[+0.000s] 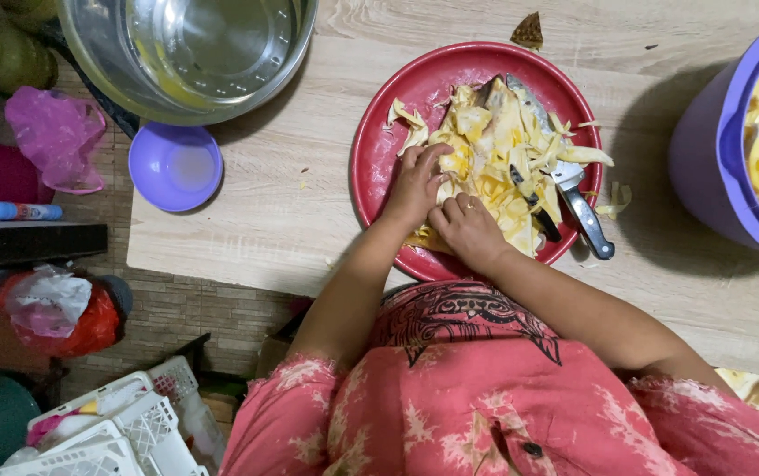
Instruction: A person is manually extracting edible bulbs from a jackfruit using their hands and a knife on a wooden table.
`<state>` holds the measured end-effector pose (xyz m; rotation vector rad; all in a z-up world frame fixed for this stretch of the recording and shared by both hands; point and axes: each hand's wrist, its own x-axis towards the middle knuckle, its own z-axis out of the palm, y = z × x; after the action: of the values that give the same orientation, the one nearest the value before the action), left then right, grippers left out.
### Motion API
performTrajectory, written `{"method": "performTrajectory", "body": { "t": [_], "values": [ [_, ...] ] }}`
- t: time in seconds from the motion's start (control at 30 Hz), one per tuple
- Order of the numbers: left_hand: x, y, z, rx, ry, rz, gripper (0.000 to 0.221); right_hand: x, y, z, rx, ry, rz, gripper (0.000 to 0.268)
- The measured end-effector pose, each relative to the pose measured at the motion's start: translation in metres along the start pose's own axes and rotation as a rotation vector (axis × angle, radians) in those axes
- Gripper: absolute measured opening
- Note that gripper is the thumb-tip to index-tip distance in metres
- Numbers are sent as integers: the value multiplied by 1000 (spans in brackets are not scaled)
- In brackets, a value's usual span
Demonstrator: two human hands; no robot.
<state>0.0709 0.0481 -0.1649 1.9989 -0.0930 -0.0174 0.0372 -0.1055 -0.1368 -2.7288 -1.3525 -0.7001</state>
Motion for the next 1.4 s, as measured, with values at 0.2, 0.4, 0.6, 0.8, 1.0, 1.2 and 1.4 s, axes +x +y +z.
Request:
{"method": "performTrajectory", "body": {
  "t": [0.2,0.4,0.6,0.8,1.0,1.2,1.4],
  "values": [
    [-2,-2,13,92,14,66,47,-23,4,0,57,36,-53,5],
    [6,12,3,96,-106,45,69,-42,10,24,17,-112,126,25],
    [13,21,7,241,-78,-4,68,-23,11,-2,125,-120,135,19],
    [10,16,20,237,-20,-48,69,-29,7,-7,85,-52,64,5],
    [6,15,27,207,4,-81,68,-37,6,-16,41,-24,54,8],
    [6,16,29,179,22,-84,68,-54,0,-16,59,-56,84,5],
    [24,14,22,205,54,-3,69,-65,15,-27,304,-50,208,23]
  ]
}}
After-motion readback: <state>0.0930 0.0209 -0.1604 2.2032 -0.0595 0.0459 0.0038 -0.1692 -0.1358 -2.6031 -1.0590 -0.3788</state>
